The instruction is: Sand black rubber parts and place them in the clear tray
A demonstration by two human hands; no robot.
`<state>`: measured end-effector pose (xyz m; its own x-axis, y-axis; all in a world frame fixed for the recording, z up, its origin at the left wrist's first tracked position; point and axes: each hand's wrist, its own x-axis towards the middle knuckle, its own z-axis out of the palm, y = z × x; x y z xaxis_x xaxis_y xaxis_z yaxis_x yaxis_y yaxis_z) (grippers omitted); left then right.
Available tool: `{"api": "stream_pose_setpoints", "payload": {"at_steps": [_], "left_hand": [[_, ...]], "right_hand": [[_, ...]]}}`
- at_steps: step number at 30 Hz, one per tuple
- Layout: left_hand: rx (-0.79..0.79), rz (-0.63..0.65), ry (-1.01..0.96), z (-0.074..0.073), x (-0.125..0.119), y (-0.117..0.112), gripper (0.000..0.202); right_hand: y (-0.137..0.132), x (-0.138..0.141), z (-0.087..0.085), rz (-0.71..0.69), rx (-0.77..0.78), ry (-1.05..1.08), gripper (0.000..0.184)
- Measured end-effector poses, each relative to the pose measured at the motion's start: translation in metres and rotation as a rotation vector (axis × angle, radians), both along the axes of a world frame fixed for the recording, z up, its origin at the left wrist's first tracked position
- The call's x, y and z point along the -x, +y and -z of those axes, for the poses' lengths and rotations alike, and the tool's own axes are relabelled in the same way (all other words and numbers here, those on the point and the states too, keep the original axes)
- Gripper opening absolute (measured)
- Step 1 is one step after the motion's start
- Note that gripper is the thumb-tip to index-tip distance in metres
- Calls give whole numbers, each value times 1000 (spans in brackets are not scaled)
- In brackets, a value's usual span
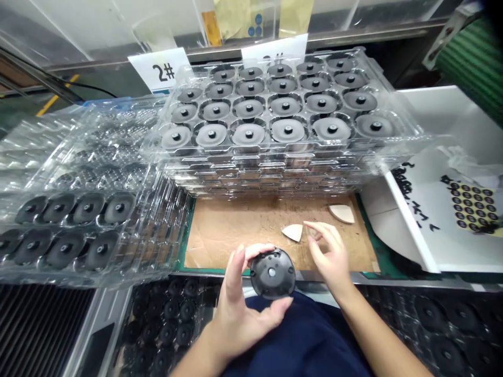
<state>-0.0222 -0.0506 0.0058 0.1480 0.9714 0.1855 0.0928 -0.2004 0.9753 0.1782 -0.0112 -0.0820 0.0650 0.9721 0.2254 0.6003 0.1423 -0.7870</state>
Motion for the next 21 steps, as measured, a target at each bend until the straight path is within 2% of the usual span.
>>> {"api": "stream_pose_setpoints", "payload": {"at_steps": [3, 9, 11, 13, 16, 21], "left_hand": [[-40, 10, 111, 0, 3, 0, 113], [52, 62, 188, -1, 11, -6, 109], [62, 56, 180, -1, 16, -8, 106], [79, 37, 174, -2, 22, -11, 104], [126, 12, 158, -4, 33, -18, 99], [228, 29, 75, -6, 48, -29, 95]], "right_hand": [[-15, 2, -29, -106, -6, 31, 27], [-18, 4, -76, -507, 38, -35, 41], [-16, 8, -86, -548, 48, -4, 44], [-16, 16, -95, -524, 80, 97, 42], [-18, 32, -106, -497, 208, 306, 31], [-15, 59, -117, -687, 575, 478, 16]]}}
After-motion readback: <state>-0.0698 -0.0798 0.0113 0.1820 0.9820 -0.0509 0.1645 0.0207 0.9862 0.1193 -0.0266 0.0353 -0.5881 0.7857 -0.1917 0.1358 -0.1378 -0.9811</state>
